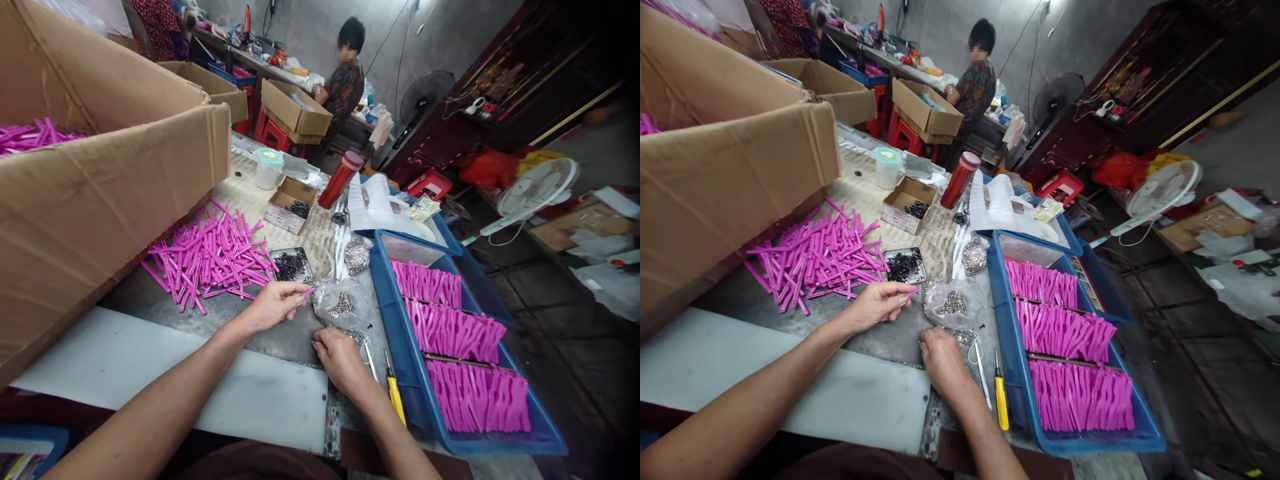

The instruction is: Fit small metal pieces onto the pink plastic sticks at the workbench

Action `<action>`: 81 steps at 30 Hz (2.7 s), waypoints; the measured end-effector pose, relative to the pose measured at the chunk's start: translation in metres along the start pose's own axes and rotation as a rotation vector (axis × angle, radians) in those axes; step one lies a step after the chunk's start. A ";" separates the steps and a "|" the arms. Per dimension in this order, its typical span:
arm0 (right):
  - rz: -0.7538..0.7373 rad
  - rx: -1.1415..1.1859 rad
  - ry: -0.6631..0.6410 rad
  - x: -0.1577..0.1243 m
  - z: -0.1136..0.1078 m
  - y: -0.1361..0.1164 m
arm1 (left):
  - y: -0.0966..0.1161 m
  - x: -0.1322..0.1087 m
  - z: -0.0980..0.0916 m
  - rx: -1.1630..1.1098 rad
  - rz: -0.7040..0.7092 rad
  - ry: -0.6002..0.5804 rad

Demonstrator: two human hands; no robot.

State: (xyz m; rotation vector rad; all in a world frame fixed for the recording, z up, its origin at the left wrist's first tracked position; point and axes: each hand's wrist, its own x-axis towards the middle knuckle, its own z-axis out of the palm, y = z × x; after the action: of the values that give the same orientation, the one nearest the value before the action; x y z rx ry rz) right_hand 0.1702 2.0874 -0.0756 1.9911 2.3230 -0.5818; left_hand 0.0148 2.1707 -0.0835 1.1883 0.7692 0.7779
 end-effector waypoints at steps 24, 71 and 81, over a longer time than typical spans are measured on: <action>-0.092 0.021 0.105 -0.001 0.013 0.009 | 0.001 0.001 0.000 0.000 0.004 0.002; 0.121 1.587 0.620 -0.015 0.004 -0.016 | 0.021 -0.032 0.044 0.040 0.120 0.067; 0.092 1.964 0.640 -0.027 -0.006 -0.033 | 0.011 -0.063 0.069 0.239 0.298 0.094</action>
State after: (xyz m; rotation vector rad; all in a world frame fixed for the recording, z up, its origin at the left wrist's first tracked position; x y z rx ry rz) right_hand 0.1444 2.0599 -0.0548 2.7677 1.3837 -3.5498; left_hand 0.0389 2.0850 -0.0524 1.5127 0.7878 1.0126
